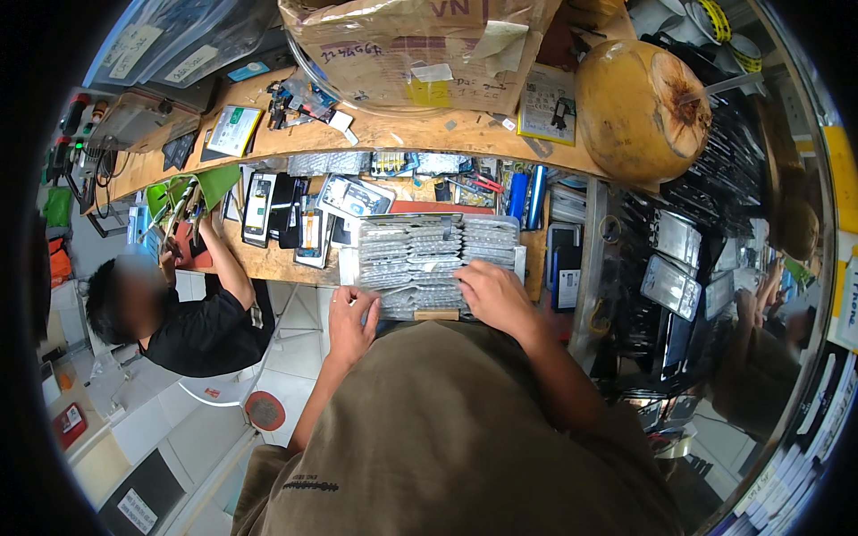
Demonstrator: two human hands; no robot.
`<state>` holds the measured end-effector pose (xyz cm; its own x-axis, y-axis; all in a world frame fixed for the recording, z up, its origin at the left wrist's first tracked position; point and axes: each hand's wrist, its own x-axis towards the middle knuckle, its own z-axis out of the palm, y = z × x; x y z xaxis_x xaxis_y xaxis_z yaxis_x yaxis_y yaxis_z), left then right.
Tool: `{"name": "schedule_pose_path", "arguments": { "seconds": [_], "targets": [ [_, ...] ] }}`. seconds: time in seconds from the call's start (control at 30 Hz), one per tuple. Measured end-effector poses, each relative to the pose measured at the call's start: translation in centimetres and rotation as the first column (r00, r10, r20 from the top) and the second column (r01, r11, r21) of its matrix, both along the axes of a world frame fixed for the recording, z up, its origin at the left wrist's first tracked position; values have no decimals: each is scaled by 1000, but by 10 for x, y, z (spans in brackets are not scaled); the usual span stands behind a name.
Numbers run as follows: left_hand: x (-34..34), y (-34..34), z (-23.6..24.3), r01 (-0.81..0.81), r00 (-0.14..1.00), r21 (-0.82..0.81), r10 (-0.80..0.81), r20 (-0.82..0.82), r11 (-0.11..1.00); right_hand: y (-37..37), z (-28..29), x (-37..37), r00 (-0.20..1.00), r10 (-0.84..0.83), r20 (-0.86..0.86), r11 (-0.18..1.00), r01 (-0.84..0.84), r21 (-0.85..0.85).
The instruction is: The person uses a screwdriver to remove screws from a disassembled smartphone and then handles a second smartphone, turning it over and pressing the screen. The person also picks up and examines a stack of packaged phone parts.
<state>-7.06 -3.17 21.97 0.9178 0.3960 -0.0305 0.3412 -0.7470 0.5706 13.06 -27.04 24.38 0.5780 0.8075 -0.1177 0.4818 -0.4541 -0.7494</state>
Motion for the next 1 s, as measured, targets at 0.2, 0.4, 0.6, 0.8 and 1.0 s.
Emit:
{"name": "schedule_pose_path", "arguments": {
  "seconds": [0.2,0.4,0.6,0.8,1.0],
  "targets": [
    [-6,7,6,102,993,58,-105,53,993,-20,-2,-1,992,-121,-21,993,122,7],
    [5,5,9,125,982,71,-133,134,990,-42,2,18,954,-285,88,959,284,23],
    [81,-12,12,478,863,5,-471,183,878,-48,-15,38,898,-389,204,921,376,102],
    [144,-54,10,663,742,125,-670,28,738,-45,-23,3,894,-328,306,938,345,-4],
    [131,-52,7,708,698,151,-716,-7,689,-62,-20,-15,891,-395,226,910,413,-41]
  ]
}}
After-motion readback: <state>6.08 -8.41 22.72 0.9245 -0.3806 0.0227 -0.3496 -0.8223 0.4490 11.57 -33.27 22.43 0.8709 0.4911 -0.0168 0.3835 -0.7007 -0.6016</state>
